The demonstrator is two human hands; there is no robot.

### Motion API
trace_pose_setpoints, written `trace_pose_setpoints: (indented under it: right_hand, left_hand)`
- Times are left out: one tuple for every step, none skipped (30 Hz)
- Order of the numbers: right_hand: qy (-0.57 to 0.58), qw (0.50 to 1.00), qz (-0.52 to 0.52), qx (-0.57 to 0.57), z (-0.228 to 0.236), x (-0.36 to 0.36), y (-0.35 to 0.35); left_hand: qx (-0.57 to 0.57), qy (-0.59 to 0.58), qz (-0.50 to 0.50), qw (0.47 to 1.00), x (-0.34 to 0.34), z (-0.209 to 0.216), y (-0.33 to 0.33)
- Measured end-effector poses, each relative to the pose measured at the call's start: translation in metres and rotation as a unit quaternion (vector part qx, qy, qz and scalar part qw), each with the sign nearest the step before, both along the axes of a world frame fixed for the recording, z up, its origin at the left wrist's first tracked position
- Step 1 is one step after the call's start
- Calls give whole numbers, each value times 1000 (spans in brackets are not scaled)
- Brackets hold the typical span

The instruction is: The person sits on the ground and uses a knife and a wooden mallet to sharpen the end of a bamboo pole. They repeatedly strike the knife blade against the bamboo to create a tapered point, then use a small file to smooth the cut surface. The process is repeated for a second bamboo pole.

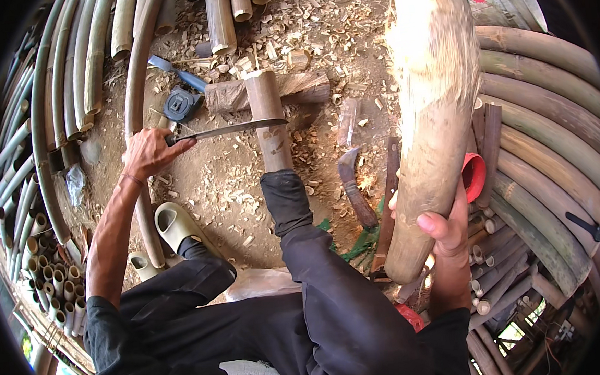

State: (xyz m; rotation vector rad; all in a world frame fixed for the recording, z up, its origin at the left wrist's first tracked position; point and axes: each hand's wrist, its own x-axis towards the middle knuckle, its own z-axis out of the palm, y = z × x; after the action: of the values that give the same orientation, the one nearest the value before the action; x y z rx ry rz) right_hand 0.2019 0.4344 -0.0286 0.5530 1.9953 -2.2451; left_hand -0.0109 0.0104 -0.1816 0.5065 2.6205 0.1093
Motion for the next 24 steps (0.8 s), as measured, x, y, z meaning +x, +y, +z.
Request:
trace_pose_setpoints:
  right_hand:
    - [4,1000,3,5,5,-5,-2]
    - [8,1000,12,4,4,-11,-5]
    - [5,1000,19,2,3,-16,-6]
    - [1,1000,27,0,1,-20,-8]
    - [-3,999,32,1,2,-24,-9]
    - [-2,999,38,5,2,-28,-11]
    - [-1,999,43,10,1,-32,-13]
    - [1,999,49,14,1,-36,-16]
    - [7,999,37,15,-2,-40,-24]
    - [20,998,62,19,-6,-47,-29]
    - [83,992,43,81,-20,-51,-39]
    - [145,978,23,145,-38,-52,-49]
    - [137,957,56,250,-53,-52,-56]
    - [131,924,91,348,-69,-52,-59]
    - [93,886,184,416,-91,-53,-55]
    - [54,833,274,477,-106,-59,-51]
    - [28,848,267,456,-104,-73,-52]
    - [15,849,251,464,-90,-89,-52]
    - [31,883,193,426,-68,-107,-54]
    - [34,913,133,385,-45,-115,-56]
    - [133,921,72,358,-30,-130,-47]
    - [228,917,9,327,-23,-138,-38]
    - [267,916,-77,290,-22,-136,-44]
    - [309,904,-163,246,-26,-136,-54]
  left_hand:
    - [1,1,-4,1000,-1,0,2]
    - [-3,2,-2,1000,0,0,0]
    - [-11,-2,0,1000,0,0,-2]
    - [-19,-7,1,1000,1,1,-3]
    - [-23,-12,1,1000,1,1,-3]
    - [-20,-7,0,1000,1,0,-3]
    - [-17,-3,-2,1000,2,-2,-4]
    - [-14,2,-3,1000,3,-2,-4]
    - [-16,0,1,1000,3,-2,-4]
    - [-18,-3,4,1000,4,-2,-4]
    - [-18,-6,7,1000,4,-2,-3]
    - [-20,-11,7,1000,4,-3,0]
    - [-21,-15,7,1000,2,-4,2]
    - [-25,-17,11,999,1,-4,3]
    - [-35,-29,10,999,0,-4,5]
    - [-45,-41,10,998,-2,-6,10]
    - [-60,-53,13,997,-2,-7,7]
    - [-66,-46,19,997,-2,-9,2]
    - [-59,-30,17,998,-5,-10,-1]
    - [-50,-23,6,998,-2,-11,-1]
    - [-48,-20,13,999,-3,-11,-3]
    - [-45,-20,17,999,-2,-12,-6]
    - [-37,-22,18,999,-1,-14,-5]
    - [-34,-28,15,999,-2,-12,-3]
